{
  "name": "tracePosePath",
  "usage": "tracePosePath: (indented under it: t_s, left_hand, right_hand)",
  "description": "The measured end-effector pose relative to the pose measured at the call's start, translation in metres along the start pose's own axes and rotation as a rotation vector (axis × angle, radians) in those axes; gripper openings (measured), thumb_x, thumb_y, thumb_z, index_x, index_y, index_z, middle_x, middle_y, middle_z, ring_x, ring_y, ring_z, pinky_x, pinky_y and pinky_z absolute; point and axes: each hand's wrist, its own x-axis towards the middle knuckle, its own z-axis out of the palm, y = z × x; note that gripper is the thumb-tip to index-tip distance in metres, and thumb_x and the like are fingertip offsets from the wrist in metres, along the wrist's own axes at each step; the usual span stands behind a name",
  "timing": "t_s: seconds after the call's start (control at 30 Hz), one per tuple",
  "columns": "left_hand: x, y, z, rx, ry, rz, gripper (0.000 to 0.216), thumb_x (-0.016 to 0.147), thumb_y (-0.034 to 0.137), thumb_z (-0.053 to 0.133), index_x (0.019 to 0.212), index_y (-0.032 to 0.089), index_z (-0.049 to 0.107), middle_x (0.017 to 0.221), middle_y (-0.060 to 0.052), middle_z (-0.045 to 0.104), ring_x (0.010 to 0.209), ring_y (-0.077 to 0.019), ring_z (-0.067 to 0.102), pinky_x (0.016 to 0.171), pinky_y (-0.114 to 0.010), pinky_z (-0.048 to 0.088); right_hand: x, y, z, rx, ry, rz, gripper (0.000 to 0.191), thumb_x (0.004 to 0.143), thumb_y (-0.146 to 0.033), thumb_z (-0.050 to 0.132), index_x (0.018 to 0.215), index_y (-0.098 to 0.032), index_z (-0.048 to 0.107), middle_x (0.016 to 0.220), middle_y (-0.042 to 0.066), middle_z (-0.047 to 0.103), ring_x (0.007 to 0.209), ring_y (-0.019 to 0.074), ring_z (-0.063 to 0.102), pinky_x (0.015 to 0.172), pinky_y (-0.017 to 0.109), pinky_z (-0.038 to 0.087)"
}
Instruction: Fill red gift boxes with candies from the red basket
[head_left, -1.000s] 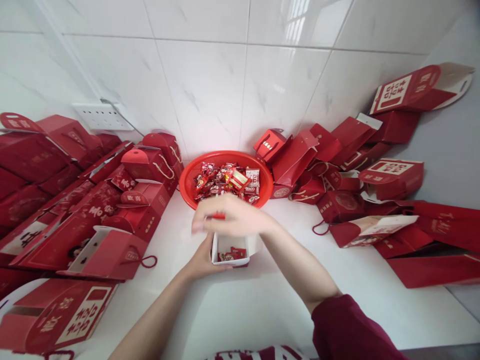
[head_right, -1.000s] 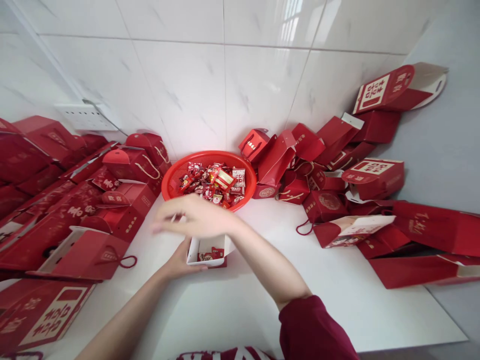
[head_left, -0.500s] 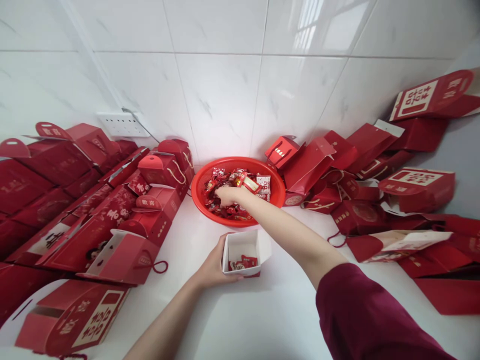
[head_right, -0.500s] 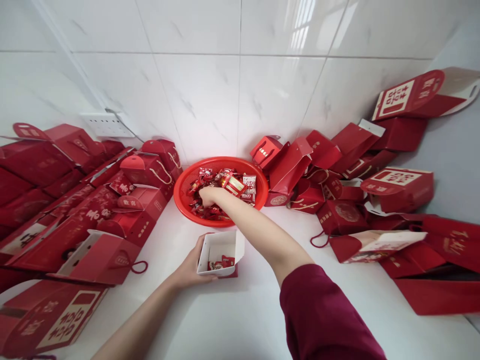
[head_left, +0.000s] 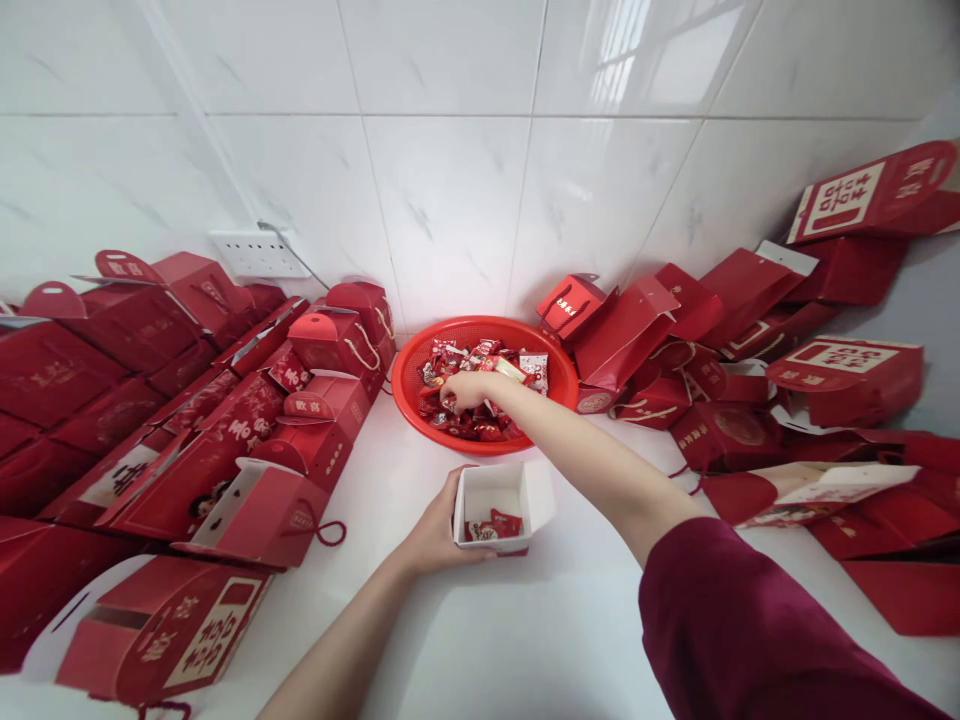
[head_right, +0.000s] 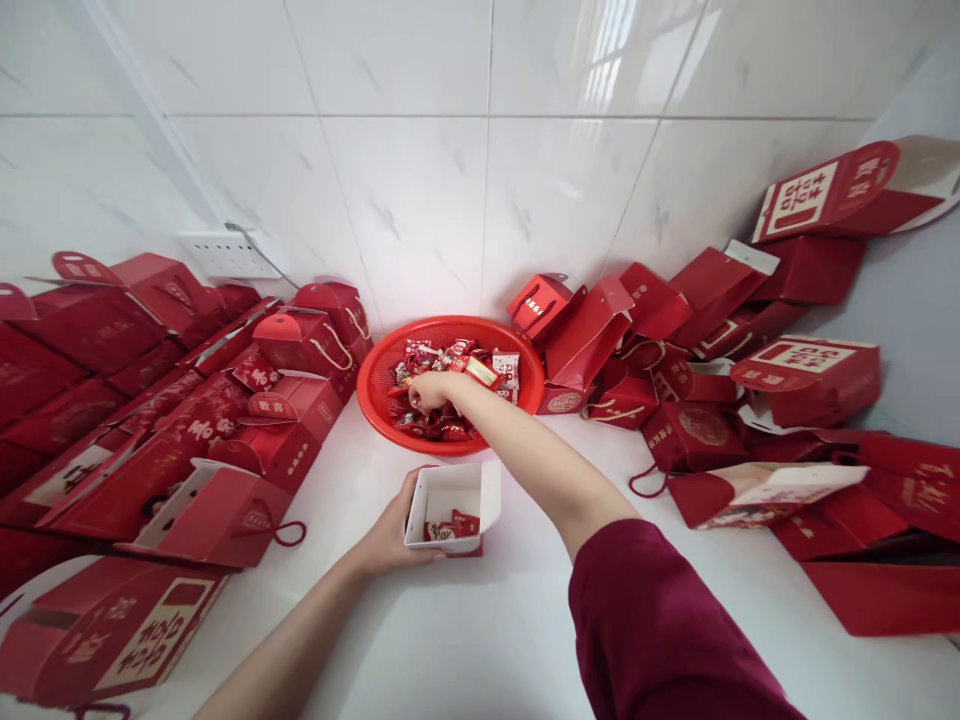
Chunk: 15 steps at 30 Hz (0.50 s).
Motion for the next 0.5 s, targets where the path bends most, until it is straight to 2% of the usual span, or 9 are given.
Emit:
tracePosePath:
  t_s: [0.1,0.2,0.4,0.5]
  left_hand:
    - [0.000,-0.002,0.000,0.012,0.006,0.010,0.100,0.062,0.036,0.090,0.142,0.023,0.032,0.138,-0.015,0.052,0.125,-0.0365,0.054,0.102,-0.049,0.046]
    - [0.001,-0.004,0.001,0.016,0.008,0.007,0.100,0.061,0.036,0.090,0.141,0.023,0.032,0.137,-0.016,0.052,0.126,-0.0367,0.054,0.103,-0.049,0.046]
    - [0.002,-0.003,0.001,0.004,0.001,0.029,0.096,0.064,0.032,0.089,0.140,0.023,0.033,0.139,-0.015,0.050,0.128,-0.0364,0.052,0.104,-0.051,0.046]
    - [0.003,-0.005,0.002,-0.005,0.006,0.032,0.096,0.063,0.031,0.090,0.140,0.022,0.033,0.139,-0.016,0.051,0.127,-0.0372,0.053,0.103,-0.052,0.046]
  right_hand:
    - [-0.029,0.007,-0.005,0.079,0.067,-0.028,0.022,0.070,-0.011,0.073,0.092,-0.016,0.075,0.092,0.006,0.076,0.083,0.0245,0.069,0.074,0.028,0.049]
    - [-0.065,0.011,-0.002,0.191,0.173,-0.056,0.020,0.079,-0.018,0.069,0.099,-0.016,0.074,0.095,0.006,0.075,0.086,0.0230,0.067,0.078,0.028,0.048]
    - [-0.129,0.002,0.027,0.471,0.420,-0.102,0.039,0.100,-0.037,0.047,0.127,-0.013,0.061,0.108,0.007,0.071,0.102,0.0243,0.068,0.089,0.034,0.052]
    - [-0.153,-0.011,0.043,0.778,0.485,-0.170,0.048,0.098,-0.048,0.051,0.134,-0.017,0.056,0.111,0.005,0.070,0.108,0.0250,0.069,0.093,0.036,0.053]
